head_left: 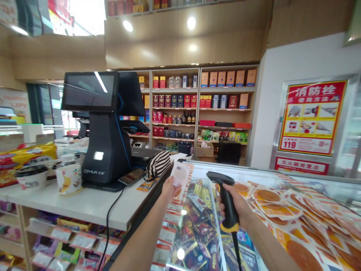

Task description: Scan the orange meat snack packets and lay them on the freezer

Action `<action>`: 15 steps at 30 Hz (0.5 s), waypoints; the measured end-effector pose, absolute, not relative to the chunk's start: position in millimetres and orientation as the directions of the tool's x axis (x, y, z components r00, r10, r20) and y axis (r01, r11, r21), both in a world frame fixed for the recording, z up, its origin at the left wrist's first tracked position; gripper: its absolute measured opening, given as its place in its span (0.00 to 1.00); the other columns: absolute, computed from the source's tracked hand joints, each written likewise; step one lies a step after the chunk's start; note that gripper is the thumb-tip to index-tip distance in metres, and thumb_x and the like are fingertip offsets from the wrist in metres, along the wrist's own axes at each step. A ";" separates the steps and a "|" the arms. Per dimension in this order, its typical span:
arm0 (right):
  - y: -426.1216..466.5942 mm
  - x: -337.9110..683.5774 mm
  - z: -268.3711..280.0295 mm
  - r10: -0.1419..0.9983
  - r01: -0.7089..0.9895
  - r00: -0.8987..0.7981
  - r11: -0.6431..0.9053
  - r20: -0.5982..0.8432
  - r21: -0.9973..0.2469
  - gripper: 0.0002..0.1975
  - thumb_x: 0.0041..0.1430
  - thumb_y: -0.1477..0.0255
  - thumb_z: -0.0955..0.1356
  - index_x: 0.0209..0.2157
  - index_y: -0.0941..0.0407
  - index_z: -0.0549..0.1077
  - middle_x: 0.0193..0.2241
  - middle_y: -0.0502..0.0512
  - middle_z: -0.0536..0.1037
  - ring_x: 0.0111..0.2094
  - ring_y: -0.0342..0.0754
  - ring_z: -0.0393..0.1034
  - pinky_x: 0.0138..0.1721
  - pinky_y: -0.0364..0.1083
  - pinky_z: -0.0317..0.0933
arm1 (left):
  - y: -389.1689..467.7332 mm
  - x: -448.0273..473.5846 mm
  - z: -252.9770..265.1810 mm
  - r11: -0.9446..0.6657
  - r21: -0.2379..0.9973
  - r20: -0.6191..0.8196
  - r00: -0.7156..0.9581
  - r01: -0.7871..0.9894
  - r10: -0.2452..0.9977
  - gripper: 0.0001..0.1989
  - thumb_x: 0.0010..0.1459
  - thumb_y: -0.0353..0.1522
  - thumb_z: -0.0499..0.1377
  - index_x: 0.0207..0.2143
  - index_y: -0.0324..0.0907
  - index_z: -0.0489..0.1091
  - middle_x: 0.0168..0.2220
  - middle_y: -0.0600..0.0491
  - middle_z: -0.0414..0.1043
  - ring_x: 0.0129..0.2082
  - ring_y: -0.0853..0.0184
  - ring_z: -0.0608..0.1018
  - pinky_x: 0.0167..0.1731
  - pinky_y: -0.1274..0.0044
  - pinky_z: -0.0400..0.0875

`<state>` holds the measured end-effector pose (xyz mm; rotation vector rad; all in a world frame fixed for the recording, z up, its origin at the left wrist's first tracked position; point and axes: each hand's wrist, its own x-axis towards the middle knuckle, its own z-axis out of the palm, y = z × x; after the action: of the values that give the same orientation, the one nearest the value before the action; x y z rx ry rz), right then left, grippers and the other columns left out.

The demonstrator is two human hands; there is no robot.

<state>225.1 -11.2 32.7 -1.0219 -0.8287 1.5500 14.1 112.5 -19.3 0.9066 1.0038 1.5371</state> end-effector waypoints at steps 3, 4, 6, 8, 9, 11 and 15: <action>-14.1 228.9 35.3 0.981 -0.413 -0.102 -0.194 -0.166 -0.890 0.13 0.46 0.61 0.62 0.23 0.58 0.63 0.13 0.46 0.67 0.12 0.38 0.59 0.12 0.39 0.54 | 110.4 29.9 -21.9 -0.075 0.893 0.014 -0.140 -0.444 0.990 0.09 0.56 0.33 0.44 0.37 0.41 0.59 0.41 0.49 0.66 0.36 0.70 0.72 0.34 0.76 0.70; -15.0 229.8 35.8 0.980 -0.405 -0.115 -0.195 -0.162 -0.893 0.13 0.46 0.61 0.62 0.23 0.58 0.63 0.13 0.46 0.67 0.11 0.38 0.59 0.12 0.39 0.54 | 109.9 35.2 -22.9 -0.068 0.885 0.006 -0.134 -0.460 0.991 0.08 0.56 0.33 0.45 0.37 0.41 0.59 0.40 0.49 0.66 0.35 0.71 0.72 0.34 0.76 0.70; -16.5 231.3 36.7 0.980 -0.385 -0.129 -0.192 -0.153 -0.903 0.14 0.47 0.60 0.61 0.23 0.58 0.63 0.13 0.46 0.67 0.11 0.37 0.58 0.12 0.39 0.54 | 109.3 45.2 -24.4 -0.056 0.880 -0.003 -0.125 -0.471 0.992 0.08 0.55 0.32 0.46 0.36 0.40 0.59 0.38 0.50 0.67 0.34 0.71 0.72 0.33 0.75 0.70; -17.1 232.9 37.8 0.981 -0.384 -0.131 -0.181 -0.141 -0.905 0.13 0.47 0.61 0.61 0.24 0.58 0.64 0.14 0.46 0.67 0.11 0.38 0.58 0.12 0.39 0.55 | 109.1 53.8 -24.8 -0.051 0.885 -0.001 -0.112 -0.462 0.994 0.08 0.55 0.32 0.46 0.36 0.40 0.59 0.37 0.50 0.67 0.33 0.71 0.72 0.33 0.75 0.70; -17.1 234.0 38.3 0.983 -0.390 -0.126 -0.175 -0.136 -0.904 0.13 0.47 0.61 0.61 0.25 0.58 0.64 0.14 0.46 0.67 0.11 0.38 0.58 0.12 0.39 0.55 | 109.2 57.6 -24.5 -0.050 0.891 0.004 -0.103 -0.451 0.995 0.08 0.55 0.32 0.46 0.37 0.40 0.59 0.38 0.50 0.67 0.33 0.71 0.72 0.33 0.75 0.70; -15.9 237.2 39.2 0.984 -0.401 -0.111 -0.170 -0.137 -0.900 0.12 0.47 0.62 0.61 0.25 0.57 0.63 0.14 0.46 0.67 0.11 0.38 0.59 0.12 0.39 0.55 | 109.6 64.4 -23.6 -0.058 0.908 0.023 -0.089 -0.415 0.996 0.08 0.55 0.33 0.46 0.37 0.41 0.59 0.39 0.50 0.66 0.34 0.72 0.72 0.33 0.76 0.70; -10.8 250.2 40.1 0.991 -0.397 -0.042 -0.131 -0.124 -0.909 0.12 0.47 0.62 0.62 0.23 0.57 0.62 0.13 0.46 0.67 0.11 0.38 0.58 0.11 0.39 0.55 | 110.1 78.3 -22.8 -0.108 0.960 0.090 -0.082 -0.258 0.993 0.11 0.55 0.35 0.45 0.39 0.42 0.60 0.42 0.49 0.65 0.38 0.70 0.71 0.33 0.78 0.69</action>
<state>250.2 -10.8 40.1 -0.9816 -0.8459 1.4814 78.3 110.1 -22.8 1.0464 1.0104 1.4474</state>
